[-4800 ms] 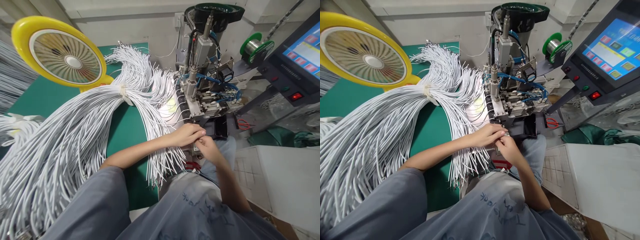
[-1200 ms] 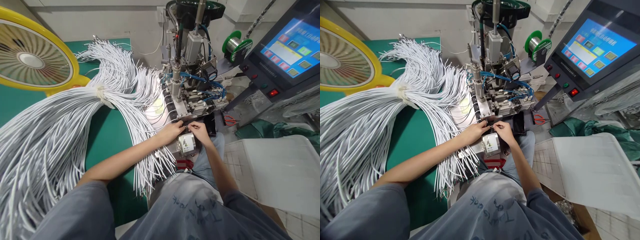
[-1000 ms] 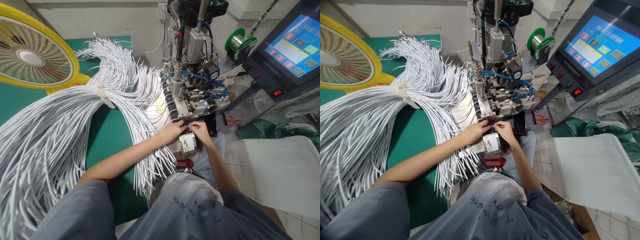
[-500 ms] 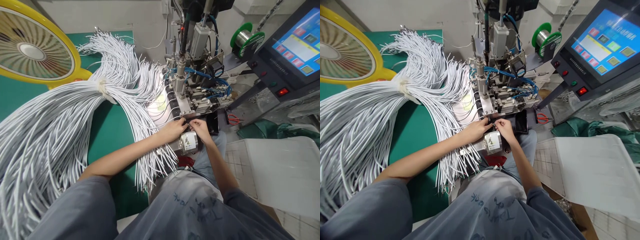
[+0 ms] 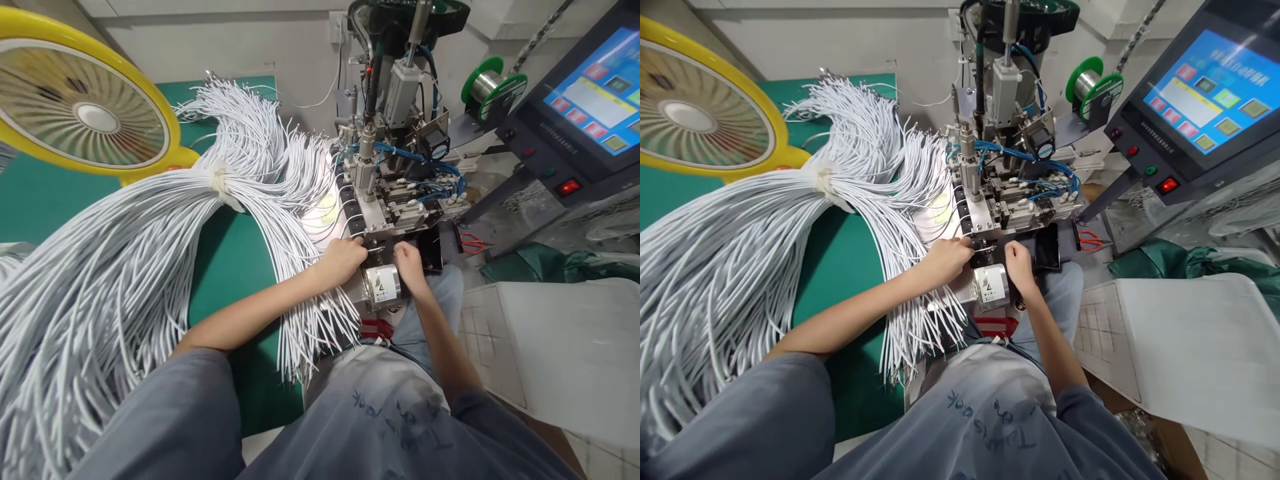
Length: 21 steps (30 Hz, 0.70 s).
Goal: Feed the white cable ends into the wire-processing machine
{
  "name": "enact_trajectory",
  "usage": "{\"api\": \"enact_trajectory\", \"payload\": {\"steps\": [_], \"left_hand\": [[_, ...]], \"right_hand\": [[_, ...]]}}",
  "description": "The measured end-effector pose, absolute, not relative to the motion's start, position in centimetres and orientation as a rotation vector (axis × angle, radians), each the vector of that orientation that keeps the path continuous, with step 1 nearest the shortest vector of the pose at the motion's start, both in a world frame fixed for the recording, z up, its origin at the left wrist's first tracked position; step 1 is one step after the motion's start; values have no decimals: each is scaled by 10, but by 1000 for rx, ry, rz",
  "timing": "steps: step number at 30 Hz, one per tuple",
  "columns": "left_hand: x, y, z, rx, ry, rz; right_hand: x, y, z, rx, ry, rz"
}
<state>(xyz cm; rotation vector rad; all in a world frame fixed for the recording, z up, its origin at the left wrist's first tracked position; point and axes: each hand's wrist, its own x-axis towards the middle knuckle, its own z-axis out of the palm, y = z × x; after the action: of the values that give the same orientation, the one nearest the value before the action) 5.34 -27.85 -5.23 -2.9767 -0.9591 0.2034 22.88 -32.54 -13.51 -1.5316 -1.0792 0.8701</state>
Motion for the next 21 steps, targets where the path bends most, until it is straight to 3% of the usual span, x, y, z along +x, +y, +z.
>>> {"api": "enact_trajectory", "payload": {"steps": [4,11,21], "left_hand": [[51,-271,-54,-2904,-1142,159],[19,-195,-38,-2680,-1477,-102],[16,-91,-57,-2592,-1688,100]], "right_hand": [[208,-351,-121,-1478,-1055,466],[173,-362,-113,-1431,-1479,204],[170,-361,-118,-1418,-1486,60]]}}
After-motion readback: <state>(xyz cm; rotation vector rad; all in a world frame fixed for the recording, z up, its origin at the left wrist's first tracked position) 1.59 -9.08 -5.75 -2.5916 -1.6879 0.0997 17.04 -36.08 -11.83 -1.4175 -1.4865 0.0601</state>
